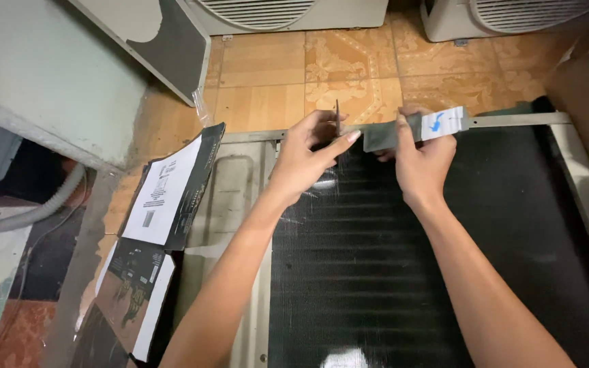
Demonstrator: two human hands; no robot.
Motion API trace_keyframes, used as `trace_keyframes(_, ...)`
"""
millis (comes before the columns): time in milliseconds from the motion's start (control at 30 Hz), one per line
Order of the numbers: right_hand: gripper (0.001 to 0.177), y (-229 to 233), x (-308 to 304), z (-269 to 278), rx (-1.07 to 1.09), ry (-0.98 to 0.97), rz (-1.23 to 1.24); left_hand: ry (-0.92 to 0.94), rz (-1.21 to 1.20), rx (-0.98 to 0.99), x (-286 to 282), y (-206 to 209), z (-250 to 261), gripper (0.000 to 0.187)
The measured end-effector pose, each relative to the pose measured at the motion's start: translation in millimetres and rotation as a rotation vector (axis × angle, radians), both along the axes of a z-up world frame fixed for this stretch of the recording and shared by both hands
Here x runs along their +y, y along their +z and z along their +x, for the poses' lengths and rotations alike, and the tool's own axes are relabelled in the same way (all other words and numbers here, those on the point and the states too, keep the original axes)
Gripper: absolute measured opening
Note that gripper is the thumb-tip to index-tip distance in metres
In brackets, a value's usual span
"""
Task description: Straightening the metal fins on an air conditioner coil using a fin comb and a card
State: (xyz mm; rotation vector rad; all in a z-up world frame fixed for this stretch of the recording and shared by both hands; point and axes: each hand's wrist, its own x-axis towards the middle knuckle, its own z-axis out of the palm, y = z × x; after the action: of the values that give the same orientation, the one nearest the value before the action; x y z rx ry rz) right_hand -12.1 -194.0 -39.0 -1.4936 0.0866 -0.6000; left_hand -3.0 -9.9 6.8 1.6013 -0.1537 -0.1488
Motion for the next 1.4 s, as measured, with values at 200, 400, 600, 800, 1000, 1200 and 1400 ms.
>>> trace_keyframes(200, 0.025, -1.5, -1.6, -8.2, 0.087, -0.002, -0.319, 0.010, -0.021, 0.005, 3.0, -4.0, 1.0, 0.044)
trace_keyframes(400, 0.024, 18.6, 17.1, -24.6, 0.127, 0.053, -0.428, 0.012, -0.033, 0.026, 4.2, -8.3, 6.0, 0.045)
trace_keyframes(600, 0.021, 22.2, 18.2, -22.9, 0.164, 0.040, -0.481, 0.025, -0.053, 0.005, 4.8, -15.0, 10.8, 0.043)
trace_keyframes(800, 0.014, 29.7, 20.5, -25.3, 0.169, 0.038, -0.554, 0.013, -0.052, 0.010, 6.2, -15.8, 12.6, 0.045)
trace_keyframes(1000, 0.022, 32.0, 30.1, -21.0, 0.157, 0.020, -0.692, 0.023, -0.054, 0.014, 4.5, -10.4, 8.0, 0.046)
trace_keyframes(1200, 0.036, 27.5, 42.8, -17.0, 0.317, -0.015, -0.832, 0.040, -0.051, 0.012, 1.9, -14.4, 10.3, 0.047)
trace_keyframes(1400, 0.035, 33.9, 49.4, -10.2, 0.400, 0.011, -0.869, 0.047, -0.112, 0.020, 1.8, -16.9, 11.2, 0.045)
